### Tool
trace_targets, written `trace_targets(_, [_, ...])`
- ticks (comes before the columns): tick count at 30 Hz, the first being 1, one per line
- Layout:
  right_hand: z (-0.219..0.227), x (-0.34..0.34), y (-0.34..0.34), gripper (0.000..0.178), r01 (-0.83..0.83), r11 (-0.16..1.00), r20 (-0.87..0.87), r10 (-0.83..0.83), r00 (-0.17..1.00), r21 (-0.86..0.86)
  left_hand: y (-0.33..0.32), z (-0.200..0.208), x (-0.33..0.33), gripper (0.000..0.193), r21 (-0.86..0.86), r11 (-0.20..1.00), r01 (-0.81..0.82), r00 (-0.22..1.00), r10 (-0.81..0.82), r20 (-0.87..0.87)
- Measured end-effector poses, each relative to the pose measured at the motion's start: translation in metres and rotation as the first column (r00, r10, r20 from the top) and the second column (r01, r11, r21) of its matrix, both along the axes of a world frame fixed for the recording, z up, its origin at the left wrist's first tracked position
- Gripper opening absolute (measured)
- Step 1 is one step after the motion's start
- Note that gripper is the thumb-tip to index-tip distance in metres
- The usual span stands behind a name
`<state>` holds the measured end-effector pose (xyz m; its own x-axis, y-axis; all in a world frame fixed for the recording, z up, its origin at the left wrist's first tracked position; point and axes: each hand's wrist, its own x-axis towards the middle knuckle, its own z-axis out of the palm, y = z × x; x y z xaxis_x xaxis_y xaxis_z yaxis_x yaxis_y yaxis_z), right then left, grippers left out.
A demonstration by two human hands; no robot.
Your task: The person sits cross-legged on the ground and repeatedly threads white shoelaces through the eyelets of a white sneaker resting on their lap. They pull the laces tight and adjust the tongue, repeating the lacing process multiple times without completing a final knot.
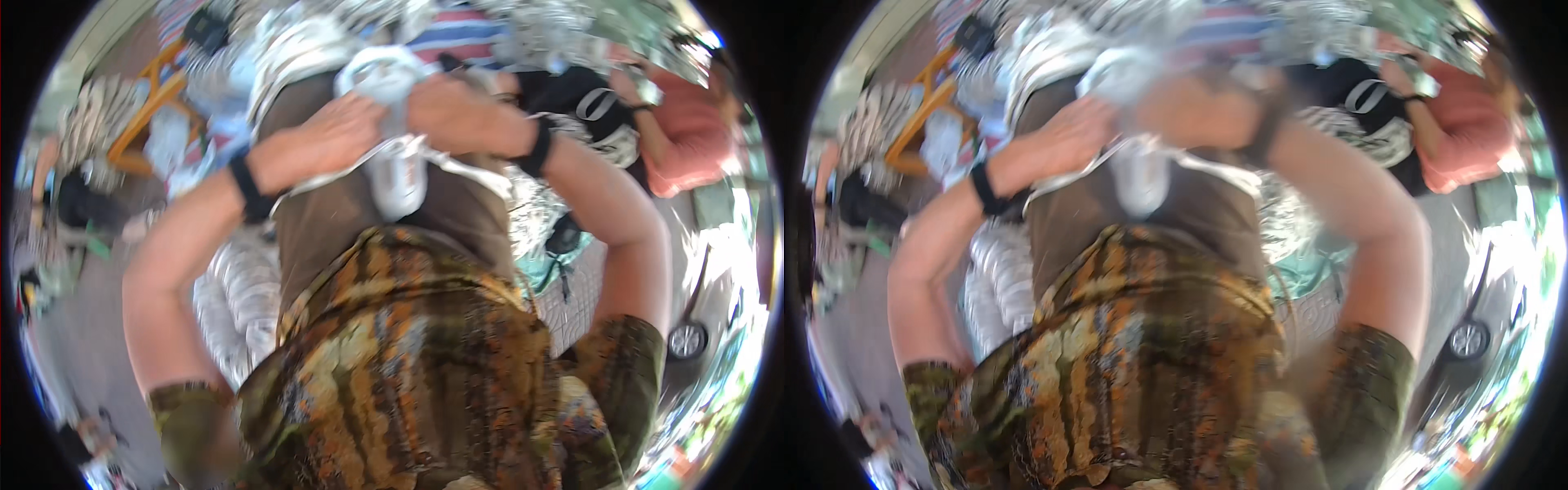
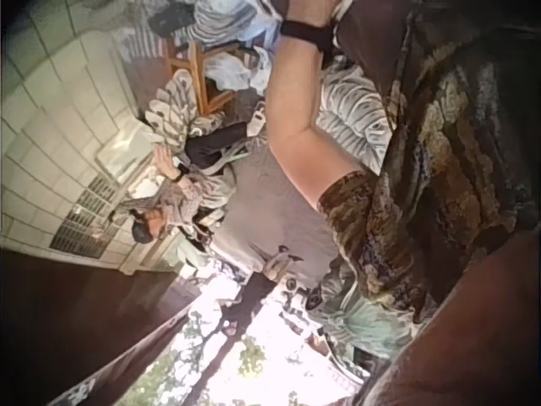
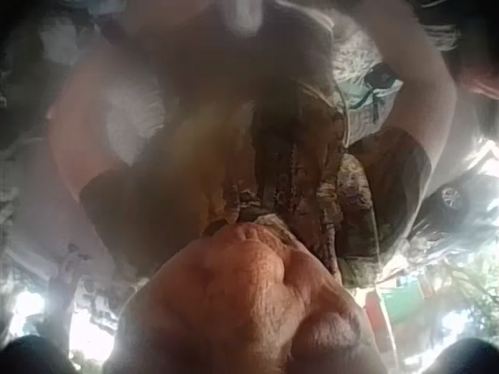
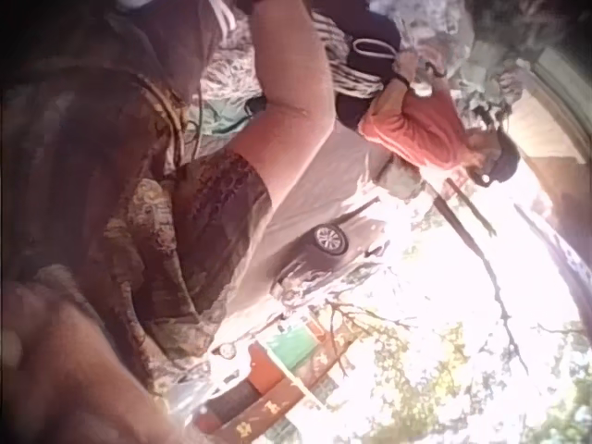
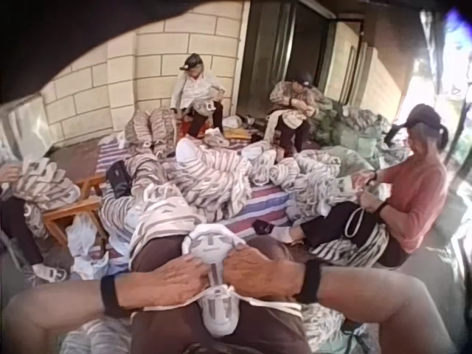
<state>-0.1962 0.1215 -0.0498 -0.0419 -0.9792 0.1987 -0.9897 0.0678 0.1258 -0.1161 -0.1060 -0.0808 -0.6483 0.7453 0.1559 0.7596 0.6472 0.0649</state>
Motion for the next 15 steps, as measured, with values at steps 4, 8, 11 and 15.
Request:
trace_targets(4, [-0.007, 0.016, -0.032, 0.011, 0.110, 0.981, -0.146, -0.086, 0.985, 0.161, -0.011, 0.001, 0.011, 0.024, -0.036, 0.998, -0.058, 0.996, 0.061, 0.073])
trace_targets(8, [-0.005, 0.018, -0.040, 0.014, 0.330, 0.881, -0.004, -0.350, 0.937, 0.340, 0.006, 0.008, -0.009, 0.013, 0.004, 0.991, -0.131, 0.982, 0.129, 0.141])
trace_targets(11, [-0.006, 0.021, -0.044, 0.014, 0.375, 0.889, 0.055, -0.402, 0.914, 0.263, 0.005, 0.016, -0.020, 0.012, -0.194, 0.973, -0.123, 0.966, 0.162, 0.199])
trace_targets(15, [-0.008, 0.023, -0.044, 0.037, 0.397, 0.853, 0.124, -0.459, 0.880, 0.339, 0.008, 0.027, -0.029, 0.028, -0.315, 0.941, -0.120, 0.890, 0.243, 0.386])
